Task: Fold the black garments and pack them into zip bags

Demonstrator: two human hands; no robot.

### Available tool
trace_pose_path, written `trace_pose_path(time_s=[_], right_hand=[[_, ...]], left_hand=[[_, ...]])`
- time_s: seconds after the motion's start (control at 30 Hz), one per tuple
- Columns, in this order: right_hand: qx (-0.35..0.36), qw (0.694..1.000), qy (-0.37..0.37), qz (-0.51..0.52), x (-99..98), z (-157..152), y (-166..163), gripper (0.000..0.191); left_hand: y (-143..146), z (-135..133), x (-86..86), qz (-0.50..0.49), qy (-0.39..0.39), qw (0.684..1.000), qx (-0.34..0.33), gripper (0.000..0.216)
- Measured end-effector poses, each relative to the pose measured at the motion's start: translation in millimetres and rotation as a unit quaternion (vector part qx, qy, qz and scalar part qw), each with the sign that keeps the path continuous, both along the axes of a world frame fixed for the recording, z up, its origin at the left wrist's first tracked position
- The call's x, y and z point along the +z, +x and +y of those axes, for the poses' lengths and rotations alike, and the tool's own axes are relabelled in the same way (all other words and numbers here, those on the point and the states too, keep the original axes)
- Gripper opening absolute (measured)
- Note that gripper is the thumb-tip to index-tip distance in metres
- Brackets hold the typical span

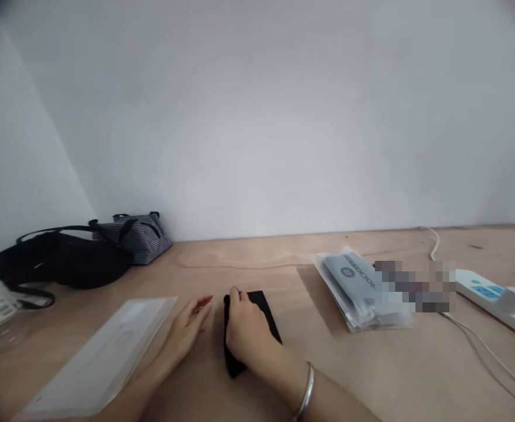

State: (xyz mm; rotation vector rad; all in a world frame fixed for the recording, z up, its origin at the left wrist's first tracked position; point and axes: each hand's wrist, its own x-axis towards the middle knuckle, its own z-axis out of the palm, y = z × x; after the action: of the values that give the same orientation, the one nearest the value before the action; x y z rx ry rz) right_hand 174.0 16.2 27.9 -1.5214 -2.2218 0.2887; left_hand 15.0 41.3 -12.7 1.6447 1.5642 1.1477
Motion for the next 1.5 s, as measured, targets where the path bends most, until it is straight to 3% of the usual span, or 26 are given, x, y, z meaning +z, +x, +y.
trace_pose_path(time_s=[0.13, 0.27, 0.33, 0.47, 0.57, 0.63, 0.8, 1.0, 1.07, 1.17, 1.33, 1.43, 1.5], right_hand=[[0.079, 0.990, 0.007, -0.113, -9.4, -11, -3, 0.052], [0.257, 0.957, 0.002, -0.137, -2.7, -11, 27, 0.059], [0.293, 0.948, -0.009, -0.120, 2.1, -9, 46, 0.066], [0.243, 0.969, 0.010, -0.045, -3.9, -6, 69, 0.076], [0.191, 0.979, -0.006, -0.075, -21.4, -9, 74, 0.084], [0.174, 0.979, -0.029, -0.106, -33.2, -13, 74, 0.080], [0.173, 0.974, 0.019, -0.147, -48.9, -16, 71, 0.073], [0.222, 0.956, 0.083, -0.174, -52.2, -6, 66, 0.060], [0.226, 0.962, 0.076, -0.137, -47.4, -4, 67, 0.057], [0.202, 0.978, 0.045, -0.004, -36.0, -1, 76, 0.054], [0.088, 0.965, -0.018, 0.245, -27.8, 9, 89, 0.045], [0.031, 0.964, -0.040, 0.263, -33.6, 15, 89, 0.037], [0.011, 0.979, -0.013, 0.205, -38.1, 16, 88, 0.031]], left_hand=[[-1, 2, -5.1, 0.030, 0.032, 0.999, -0.006, 0.038], [0, 1, -6.5, 0.056, 0.051, 0.997, -0.019, 0.032], [4, -4, -2.3, 0.087, 0.084, 0.992, -0.033, 0.030], [14, -18, 11.4, 0.204, 0.171, 0.954, -0.139, 0.033], [16, -22, 13.6, 0.284, 0.147, 0.912, -0.257, 0.046], [15, -22, 9.9, 0.317, 0.098, 0.893, -0.303, 0.053], [11, -18, 3.4, 0.337, 0.036, 0.880, -0.334, 0.059], [11, -19, 10.5, 0.360, 0.032, 0.865, -0.349, 0.103], [9, -20, 12.0, 0.339, 0.039, 0.875, -0.343, 0.103], [4, -21, 12.1, 0.254, 0.055, 0.905, -0.336, 0.084], [8, -16, 4.4, -0.044, 0.000, 0.955, -0.295, 0.058], [17, -11, -3.9, -0.138, -0.044, 0.957, -0.253, 0.050], [22, -7, -9.3, -0.115, -0.050, 0.970, -0.209, 0.042]])
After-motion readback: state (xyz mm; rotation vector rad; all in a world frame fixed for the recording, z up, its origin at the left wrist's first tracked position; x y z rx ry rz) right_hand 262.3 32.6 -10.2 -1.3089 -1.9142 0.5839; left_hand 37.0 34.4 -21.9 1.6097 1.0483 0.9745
